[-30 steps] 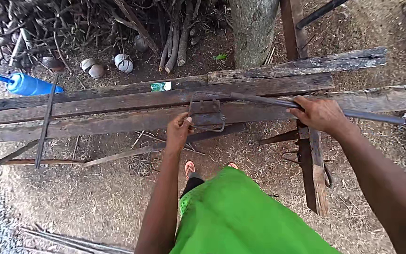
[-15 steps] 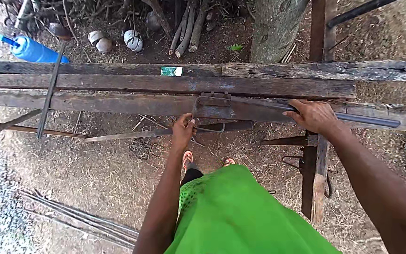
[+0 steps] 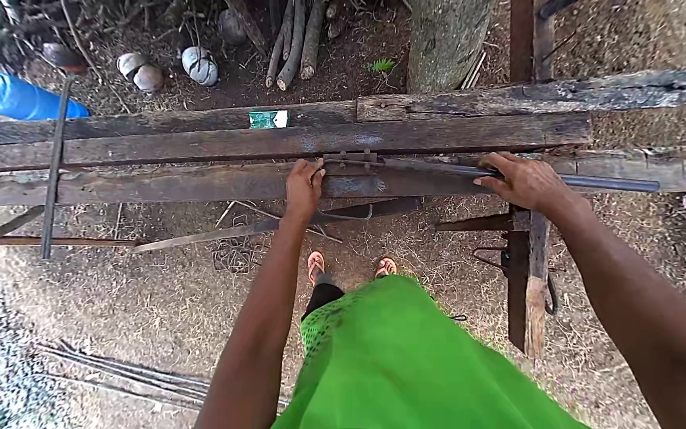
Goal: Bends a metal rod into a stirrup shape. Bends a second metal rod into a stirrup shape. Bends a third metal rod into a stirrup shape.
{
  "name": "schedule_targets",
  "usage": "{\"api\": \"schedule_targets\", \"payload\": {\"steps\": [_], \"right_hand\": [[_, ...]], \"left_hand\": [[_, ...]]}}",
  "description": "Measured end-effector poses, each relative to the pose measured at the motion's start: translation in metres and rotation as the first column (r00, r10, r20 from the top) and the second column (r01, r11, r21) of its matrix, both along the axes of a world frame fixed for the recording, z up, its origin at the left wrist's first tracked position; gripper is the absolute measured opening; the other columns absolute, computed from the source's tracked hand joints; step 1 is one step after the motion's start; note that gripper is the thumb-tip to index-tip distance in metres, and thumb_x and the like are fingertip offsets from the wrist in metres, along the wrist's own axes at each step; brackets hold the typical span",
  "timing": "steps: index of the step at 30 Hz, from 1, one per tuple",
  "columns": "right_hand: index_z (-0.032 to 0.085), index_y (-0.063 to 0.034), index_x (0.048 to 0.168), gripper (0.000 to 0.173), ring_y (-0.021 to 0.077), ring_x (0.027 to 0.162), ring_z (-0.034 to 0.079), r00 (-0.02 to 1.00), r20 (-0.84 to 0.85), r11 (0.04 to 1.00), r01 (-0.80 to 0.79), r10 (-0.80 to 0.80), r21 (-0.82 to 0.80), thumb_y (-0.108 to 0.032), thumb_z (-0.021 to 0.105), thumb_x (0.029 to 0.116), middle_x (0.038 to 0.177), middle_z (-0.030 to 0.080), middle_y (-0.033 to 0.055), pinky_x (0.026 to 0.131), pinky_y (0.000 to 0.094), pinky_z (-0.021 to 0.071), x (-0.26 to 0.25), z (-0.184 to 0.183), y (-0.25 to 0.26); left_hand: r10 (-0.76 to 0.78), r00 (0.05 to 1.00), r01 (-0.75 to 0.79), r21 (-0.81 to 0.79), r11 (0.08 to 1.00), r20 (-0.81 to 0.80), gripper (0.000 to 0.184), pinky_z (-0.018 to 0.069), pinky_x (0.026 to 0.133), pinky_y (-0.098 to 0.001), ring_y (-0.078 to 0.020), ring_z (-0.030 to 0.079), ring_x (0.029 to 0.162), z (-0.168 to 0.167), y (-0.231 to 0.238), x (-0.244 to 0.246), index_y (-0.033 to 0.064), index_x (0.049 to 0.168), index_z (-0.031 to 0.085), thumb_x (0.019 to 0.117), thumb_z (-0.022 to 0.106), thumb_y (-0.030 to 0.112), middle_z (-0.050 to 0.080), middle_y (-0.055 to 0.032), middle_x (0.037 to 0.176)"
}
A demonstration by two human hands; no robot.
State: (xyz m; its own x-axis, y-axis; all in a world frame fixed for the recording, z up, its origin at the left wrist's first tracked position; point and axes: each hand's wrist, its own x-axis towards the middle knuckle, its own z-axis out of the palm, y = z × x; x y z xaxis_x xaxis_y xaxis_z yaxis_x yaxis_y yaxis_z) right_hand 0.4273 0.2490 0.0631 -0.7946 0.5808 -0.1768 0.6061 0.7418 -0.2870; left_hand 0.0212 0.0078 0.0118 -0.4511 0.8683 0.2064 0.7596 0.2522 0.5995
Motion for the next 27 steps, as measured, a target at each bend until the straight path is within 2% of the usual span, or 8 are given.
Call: {"api": "schedule_targets", "payload": {"steps": [3,8,11,14,16,19,22,27], "right_hand": [[0.066,-0.0109,0.127,0.035,0.0443,0.093,0.069,0.999,-0.041,1.000,-0.005,0.004,-0.008,-0.036,0.062,0.1031,0.118,0.064,0.0191,0.071,0.0680,0.0535,0.007,-0.002,0.006],[0.067,-0.0089,0.126,0.035,0.0462,0.096,0.067,0.997,-0.072,0.999,-0.006,0.008,0.032,-0.034,0.063,0.1030,0.117,0.064,0.0220,0.074,0.0682,0.0532,0.010,0.000,0.015],[0.067,-0.0086,0.126,0.034,0.0463,0.097,0.067,0.997,-0.079,0.999,-0.010,0.013,0.038,-0.033,0.065,0.1022,0.116,0.063,0.0228,0.075,0.0682,0.0530,0.009,-0.002,0.018],[0.067,-0.0076,0.126,0.035,0.0471,0.095,0.067,0.997,-0.081,1.000,0.000,0.003,0.028,-0.033,0.063,0.1028,0.115,0.063,0.0234,0.075,0.0688,0.0527,0.011,-0.003,0.014],[0.066,-0.0073,0.126,0.036,0.0466,0.096,0.067,0.997,-0.078,1.000,0.023,-0.022,0.011,-0.035,0.062,0.1033,0.115,0.064,0.0227,0.074,0.0684,0.0528,0.016,-0.005,0.007],[0.066,-0.0063,0.124,0.035,0.0456,0.095,0.068,0.993,-0.099,0.998,0.058,-0.061,-0.026,-0.034,0.063,0.1029,0.116,0.065,0.0228,0.074,0.0681,0.0533,0.023,-0.009,-0.008],[0.068,-0.0066,0.121,0.037,0.0439,0.095,0.069,0.987,-0.115,0.993,0.106,-0.110,-0.041,-0.038,0.065,0.1006,0.116,0.066,0.0214,0.074,0.0677,0.0533,0.026,-0.011,-0.021],[0.068,-0.0072,0.117,0.039,0.0450,0.093,0.069,0.981,-0.089,0.985,0.175,-0.175,-0.009,-0.040,0.070,0.0971,0.116,0.067,0.0207,0.069,0.0678,0.0517,0.019,-0.009,-0.029]], "left_hand": [[0.051,0.998,-0.050,0.045,0.998,-0.028,0.027,0.0545,0.092,-0.0466,-0.0333,0.068,0.099,-0.003,-0.001,0.007,0.0004,0.122,0.073,0.1007,0.060,0.009,0.068,-0.0221,0.105],[0.118,0.993,-0.119,0.043,0.992,0.014,0.026,0.0575,0.088,-0.0399,-0.0259,0.070,0.093,-0.003,-0.001,0.010,0.0012,0.122,0.073,0.0989,0.065,0.011,0.071,-0.0182,0.110],[0.101,0.995,-0.101,0.003,0.995,-0.012,0.028,0.0571,0.090,-0.0446,-0.0293,0.070,0.096,-0.002,-0.002,0.010,0.0012,0.122,0.073,0.1010,0.064,0.017,0.070,-0.0196,0.112],[0.050,0.992,-0.042,0.072,0.997,-0.114,0.032,0.0578,0.081,-0.0420,-0.0287,0.068,0.086,-0.011,-0.003,0.007,0.0009,0.121,0.073,0.1006,0.066,0.024,0.067,-0.0198,0.104],[0.018,0.989,0.002,0.138,0.990,-0.148,0.032,0.0571,0.084,-0.0412,-0.0302,0.067,0.089,-0.021,-0.002,0.002,-0.0001,0.120,0.073,0.1009,0.066,0.024,0.067,-0.0206,0.102],[0.021,0.991,0.011,0.230,0.973,-0.133,0.026,0.0547,0.094,-0.0400,-0.0311,0.068,0.101,-0.032,0.000,-0.001,-0.0007,0.116,0.074,0.1025,0.063,0.019,0.069,-0.0205,0.105],[-0.002,0.994,0.032,0.270,0.962,-0.112,0.024,0.0546,0.095,-0.0377,-0.0298,0.068,0.102,-0.033,0.002,-0.003,-0.0024,0.114,0.074,0.1013,0.064,0.015,0.070,-0.0209,0.106],[-0.021,0.997,0.039,0.236,0.971,-0.079,0.025,0.0550,0.096,-0.0361,-0.0283,0.069,0.104,-0.027,-0.003,-0.005,-0.0010,0.117,0.074,0.0993,0.067,0.015,0.070,-0.0205,0.111]]}}
